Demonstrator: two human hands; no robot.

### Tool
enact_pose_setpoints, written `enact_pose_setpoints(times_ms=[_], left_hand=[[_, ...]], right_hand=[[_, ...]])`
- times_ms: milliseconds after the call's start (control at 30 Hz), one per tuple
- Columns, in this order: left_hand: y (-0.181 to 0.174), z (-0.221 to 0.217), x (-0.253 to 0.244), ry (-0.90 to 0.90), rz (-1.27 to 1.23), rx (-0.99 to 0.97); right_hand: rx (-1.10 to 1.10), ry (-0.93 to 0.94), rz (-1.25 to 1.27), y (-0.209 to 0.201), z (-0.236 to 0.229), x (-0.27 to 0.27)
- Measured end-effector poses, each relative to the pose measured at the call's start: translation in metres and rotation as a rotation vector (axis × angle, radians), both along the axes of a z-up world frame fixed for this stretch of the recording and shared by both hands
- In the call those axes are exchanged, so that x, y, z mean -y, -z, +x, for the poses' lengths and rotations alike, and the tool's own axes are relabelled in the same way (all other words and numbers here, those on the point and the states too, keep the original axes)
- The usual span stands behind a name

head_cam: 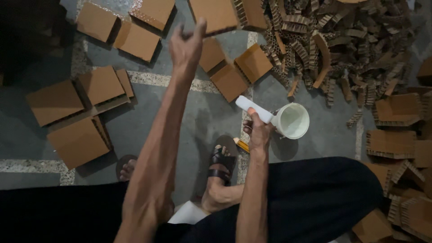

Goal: The person sits on the floor and repeatedly applies glue from a white container onto small square cardboard pieces using a roller. The person handles the pieces one at a time, applies glue, and places them on the floor.

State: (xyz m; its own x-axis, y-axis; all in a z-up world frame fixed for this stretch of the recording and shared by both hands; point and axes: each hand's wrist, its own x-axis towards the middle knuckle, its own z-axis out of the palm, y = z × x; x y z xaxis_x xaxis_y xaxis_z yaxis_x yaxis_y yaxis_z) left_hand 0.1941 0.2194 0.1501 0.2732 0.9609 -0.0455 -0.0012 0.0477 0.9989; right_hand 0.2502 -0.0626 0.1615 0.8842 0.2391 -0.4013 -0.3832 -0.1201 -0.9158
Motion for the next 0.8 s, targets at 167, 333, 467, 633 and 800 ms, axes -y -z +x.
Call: enact_pose_setpoints(times_ms=[167, 333, 467, 633, 800], left_hand=[[0.077, -0.107, 0.016, -0.058, 0.197, -0.700], [0.115, -0.253, -0.049, 0.103, 0.567, -1.126], [0.130, -0.327, -0.083, 0.087, 0.761, -1.341], [0.147, -0.406, -0.098, 0.255, 0.562, -1.677], [0.186, -0.426, -0.113, 0.432, 0.416, -1.836]], right_hand=[[0.015, -0.059, -0.037, 0.003, 0.000, 0.001], [0.027, -0.148, -0.096, -0.005, -0.010, -0.004], [0.066, -0.173, -0.174, -0.010, -0.017, -0.013], [0.171, -0.228, -0.267, -0.005, -0.020, -0.012], [0.191, -0.228, -0.309, -0.001, -0.016, -0.012]])
